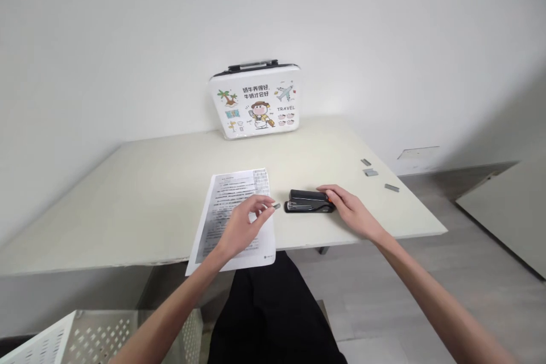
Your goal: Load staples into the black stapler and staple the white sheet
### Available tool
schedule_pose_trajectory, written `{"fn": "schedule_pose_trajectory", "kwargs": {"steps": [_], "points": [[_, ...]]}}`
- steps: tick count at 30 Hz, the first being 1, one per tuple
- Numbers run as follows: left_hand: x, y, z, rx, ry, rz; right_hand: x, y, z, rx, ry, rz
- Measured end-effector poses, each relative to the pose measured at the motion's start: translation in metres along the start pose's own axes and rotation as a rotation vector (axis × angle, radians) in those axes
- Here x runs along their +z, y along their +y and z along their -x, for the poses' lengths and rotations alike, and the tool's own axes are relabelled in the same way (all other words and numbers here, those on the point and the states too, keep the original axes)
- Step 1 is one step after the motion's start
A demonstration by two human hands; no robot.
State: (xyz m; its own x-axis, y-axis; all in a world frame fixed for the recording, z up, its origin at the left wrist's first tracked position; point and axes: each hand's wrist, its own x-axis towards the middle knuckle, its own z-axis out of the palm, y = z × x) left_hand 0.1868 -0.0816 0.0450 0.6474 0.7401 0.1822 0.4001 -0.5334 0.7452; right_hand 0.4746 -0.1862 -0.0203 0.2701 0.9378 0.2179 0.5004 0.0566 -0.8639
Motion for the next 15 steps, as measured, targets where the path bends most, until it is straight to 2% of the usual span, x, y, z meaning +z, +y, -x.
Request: {"fn": "schedule_pose_trajectory", "kwargs": {"steps": [6,15], "points": [[0.008,-0.005,-0.018,0.050,-0.005,-0.059,0.000,-0.002,-0.002,-0.017,-0.007,-0.023],[0.007,-0.013,-0.021,0.058,-0.025,-0.100,0.002,-0.004,-0.003,-0.005,0.005,-0.009]]}}
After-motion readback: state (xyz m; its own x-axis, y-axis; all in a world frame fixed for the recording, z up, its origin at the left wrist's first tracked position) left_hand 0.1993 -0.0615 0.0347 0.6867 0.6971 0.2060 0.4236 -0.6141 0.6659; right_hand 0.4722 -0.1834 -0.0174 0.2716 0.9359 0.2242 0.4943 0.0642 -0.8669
